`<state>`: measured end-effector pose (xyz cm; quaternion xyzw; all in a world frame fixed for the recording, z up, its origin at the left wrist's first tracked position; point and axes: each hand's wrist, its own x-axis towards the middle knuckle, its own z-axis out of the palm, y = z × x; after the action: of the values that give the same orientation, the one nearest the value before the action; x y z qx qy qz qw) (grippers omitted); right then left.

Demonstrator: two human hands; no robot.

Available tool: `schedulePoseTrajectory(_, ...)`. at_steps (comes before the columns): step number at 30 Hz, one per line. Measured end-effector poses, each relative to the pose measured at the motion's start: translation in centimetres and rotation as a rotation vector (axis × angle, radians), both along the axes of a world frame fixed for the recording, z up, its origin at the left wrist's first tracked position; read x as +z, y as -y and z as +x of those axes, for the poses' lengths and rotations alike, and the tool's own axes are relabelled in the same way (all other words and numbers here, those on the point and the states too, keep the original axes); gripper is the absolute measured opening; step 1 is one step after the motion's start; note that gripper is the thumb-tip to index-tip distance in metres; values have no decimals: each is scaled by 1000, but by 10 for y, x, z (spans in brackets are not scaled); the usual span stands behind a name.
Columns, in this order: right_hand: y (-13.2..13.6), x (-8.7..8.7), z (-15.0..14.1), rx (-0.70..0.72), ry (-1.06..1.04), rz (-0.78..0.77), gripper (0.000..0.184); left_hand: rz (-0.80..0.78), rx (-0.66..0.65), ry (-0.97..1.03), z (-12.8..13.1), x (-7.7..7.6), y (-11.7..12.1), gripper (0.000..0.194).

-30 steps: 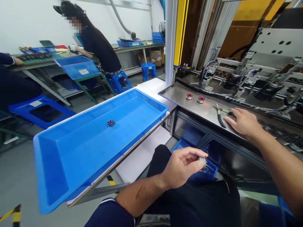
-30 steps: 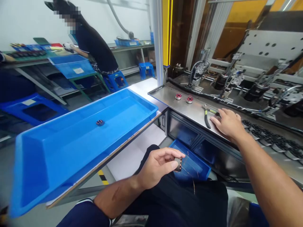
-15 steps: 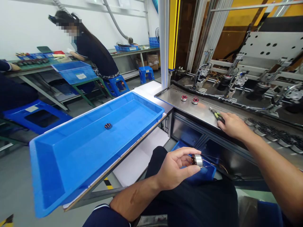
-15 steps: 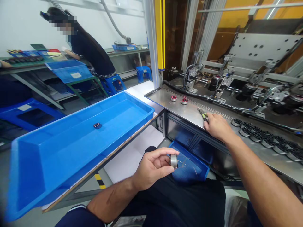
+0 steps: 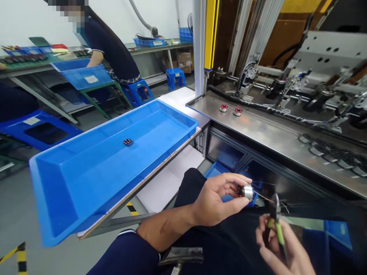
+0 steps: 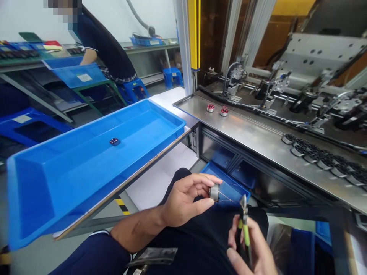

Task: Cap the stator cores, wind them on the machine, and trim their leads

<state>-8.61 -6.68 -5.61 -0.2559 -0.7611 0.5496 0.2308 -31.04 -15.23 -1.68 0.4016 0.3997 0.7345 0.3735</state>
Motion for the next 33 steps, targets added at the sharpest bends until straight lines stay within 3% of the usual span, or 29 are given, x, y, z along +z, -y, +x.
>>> schedulePoseTrajectory(4, 30, 0, 0, -19, -31, 131, 49, -37, -57, 25, 8, -1, -5, 25)
schedulePoseTrajectory(11, 26, 1, -9, -13, -68, 407, 56, -27, -83, 41, 11, 0, -4, 26)
schedulePoseTrajectory(19, 23, 7, -22, -9, -104, 465, 57, -72, -68, 45, 10, -2, -4, 27)
schedulePoseTrajectory(28, 20, -2, -9, 3, -10, 532, 57, -86, -77, 60, 10, -1, -5, 24)
schedulePoseTrajectory(33, 20, -1, -13, 14, -5, 519, 61, -28, -52, 45, 8, 0, -3, 13)
